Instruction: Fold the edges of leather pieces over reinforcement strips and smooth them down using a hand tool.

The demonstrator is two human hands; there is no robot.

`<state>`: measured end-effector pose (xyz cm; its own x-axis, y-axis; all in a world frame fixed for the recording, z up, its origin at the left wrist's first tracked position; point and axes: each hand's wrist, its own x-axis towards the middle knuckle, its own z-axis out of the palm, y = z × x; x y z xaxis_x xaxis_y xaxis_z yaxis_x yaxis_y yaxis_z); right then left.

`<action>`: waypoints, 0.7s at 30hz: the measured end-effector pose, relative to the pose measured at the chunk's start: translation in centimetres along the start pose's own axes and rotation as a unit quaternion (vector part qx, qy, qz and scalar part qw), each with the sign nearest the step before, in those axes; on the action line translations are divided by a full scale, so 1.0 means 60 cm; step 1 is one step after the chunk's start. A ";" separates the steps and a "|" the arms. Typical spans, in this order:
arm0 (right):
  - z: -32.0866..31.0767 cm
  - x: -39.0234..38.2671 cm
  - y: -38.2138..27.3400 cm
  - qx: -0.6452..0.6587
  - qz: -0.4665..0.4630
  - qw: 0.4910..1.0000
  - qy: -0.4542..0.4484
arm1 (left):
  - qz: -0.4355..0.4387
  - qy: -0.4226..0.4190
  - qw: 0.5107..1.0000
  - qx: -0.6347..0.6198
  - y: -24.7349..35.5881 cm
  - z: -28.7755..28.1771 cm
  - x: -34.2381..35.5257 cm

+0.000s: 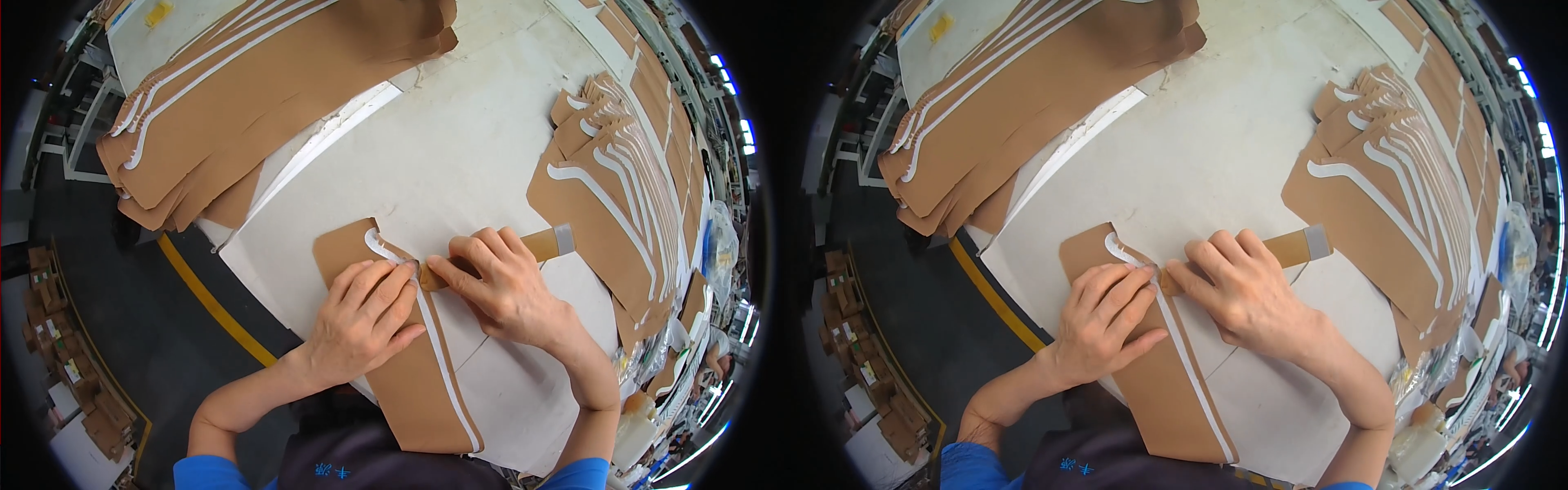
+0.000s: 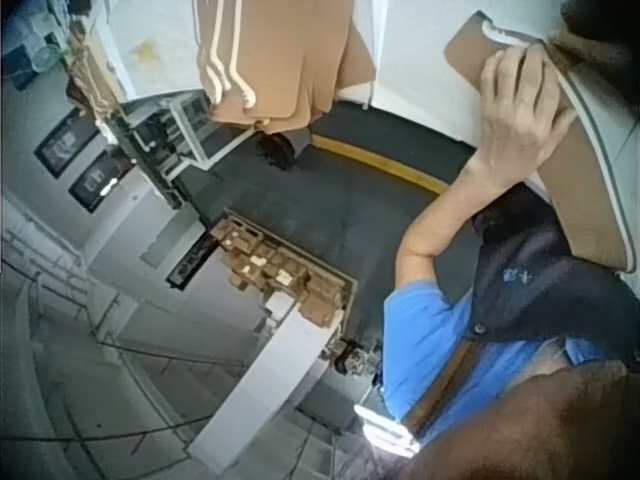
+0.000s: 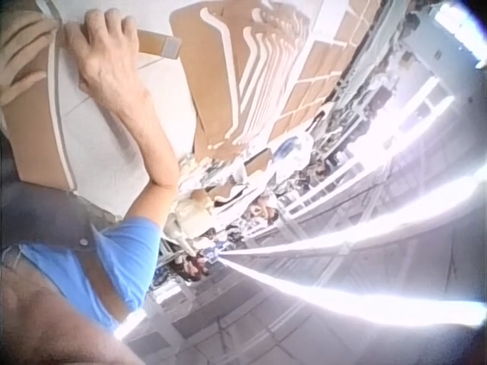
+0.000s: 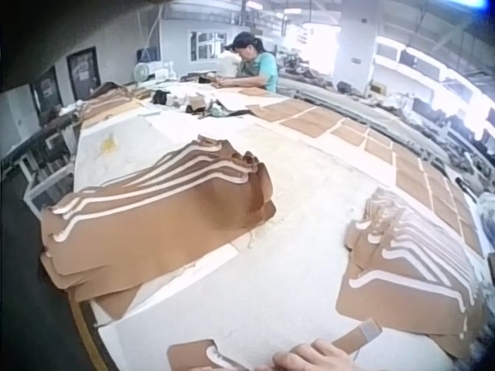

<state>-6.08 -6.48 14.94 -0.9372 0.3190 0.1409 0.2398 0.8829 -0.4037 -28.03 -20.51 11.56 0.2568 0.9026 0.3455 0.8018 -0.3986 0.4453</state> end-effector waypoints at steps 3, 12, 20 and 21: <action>-0.008 0.007 0.001 -0.011 0.001 1.000 -0.013 | 0.002 0.004 1.000 0.016 0.002 0.004 -0.003; -0.007 0.022 0.021 -0.007 -0.025 1.000 -0.014 | 0.008 -0.021 1.000 0.020 -0.002 -0.001 -0.002; -0.015 0.041 0.046 -0.012 -0.073 0.996 -0.045 | 0.005 -0.008 1.000 -0.001 -0.003 0.001 -0.001; -0.014 0.044 0.049 -0.012 -0.070 0.997 -0.042 | 0.001 -0.006 1.000 -0.005 -0.003 0.000 0.000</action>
<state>-7.62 -2.74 14.89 -0.9796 0.1631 0.1173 0.1105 0.9251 -0.3634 -28.14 -20.42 11.48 0.2645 0.9039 0.3362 0.7955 -0.4016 0.4538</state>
